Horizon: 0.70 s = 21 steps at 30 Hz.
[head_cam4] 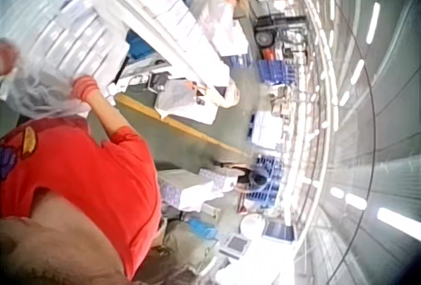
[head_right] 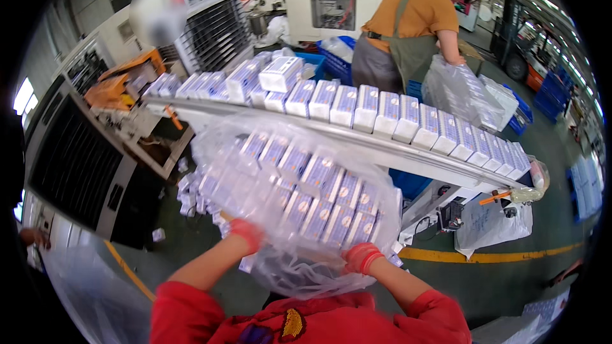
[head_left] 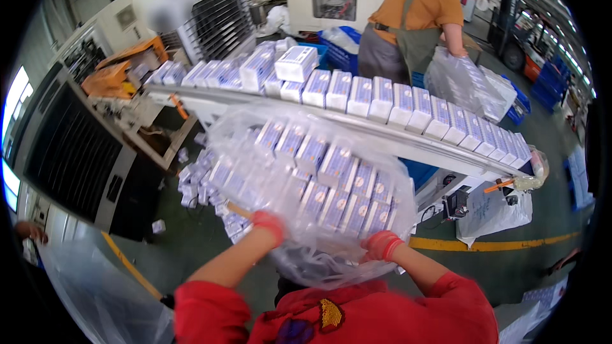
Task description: The person takes stacks of rectangular blue and white packages from a conveyor belt and places them into a large clear plastic bag, organizing them into neat rows before carrying the bag away.
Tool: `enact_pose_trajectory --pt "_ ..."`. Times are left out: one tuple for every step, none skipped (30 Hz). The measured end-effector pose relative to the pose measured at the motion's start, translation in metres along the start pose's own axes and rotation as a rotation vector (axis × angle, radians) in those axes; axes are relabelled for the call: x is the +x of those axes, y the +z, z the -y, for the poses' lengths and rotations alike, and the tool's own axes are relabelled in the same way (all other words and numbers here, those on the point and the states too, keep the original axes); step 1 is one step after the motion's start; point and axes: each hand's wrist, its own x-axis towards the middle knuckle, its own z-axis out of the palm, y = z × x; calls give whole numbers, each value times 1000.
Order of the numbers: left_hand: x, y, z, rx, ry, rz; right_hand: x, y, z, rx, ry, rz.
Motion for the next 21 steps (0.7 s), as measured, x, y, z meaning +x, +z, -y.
enact_pose_trajectory --pt "-15 3 20 -125 -143 1 -1 0 -14 58 37 -18" --pt "-18 37 48 36 -133 163 1 -11 -18 117 110 -53" --pt "-27 48 72 47 -100 316 7 -26 -23 172 186 -86" --pt "-47 66 99 -60 -233 340 18 -36 -23 373 177 -273" --pt "-62 68 118 -44 -290 452 32 -41 -23 674 173 -422" --pt "-71 66 129 -56 -231 453 42 -49 -20 787 235 -459" --pt "-83 58 143 -78 -177 446 52 -66 -15 884 293 -505" --pt "-93 26 150 -91 -187 381 57 -84 -6 972 349 -511" --pt "-96 -13 153 -94 -196 316 61 -101 6 1070 405 -523" --pt "-132 -27 152 -411 -72 -54 81 -122 31 1149 346 -461" --pt "-99 -43 159 -692 277 -451 91 -110 19 1163 486 -597" --pt "-89 -78 160 -674 500 -383 120 -108 15 1143 517 -696" --pt "-54 -85 146 -746 752 -471 141 -108 14 1139 577 -725" --pt "-4 -77 123 -729 976 -650 158 -116 16 1141 615 -761" --pt "39 -64 106 -835 886 -649 178 -134 26 1149 653 -719" --pt "78 -59 106 -119 515 -573 187 -150 30 1142 725 -691" --pt "102 -58 130 -161 276 -744 188 -151 22 877 675 -721" --pt "125 -56 153 -248 38 -888 194 -144 14 621 618 -722" --pt "153 -32 186 -446 60 -1192 202 -134 5 379 555 -713" --pt "161 -33 208 -243 -17 -1202 217 -116 -14 76 454 -773" --pt "187 -12 236 -200 30 -1035 221 -135 3 118 529 -619"
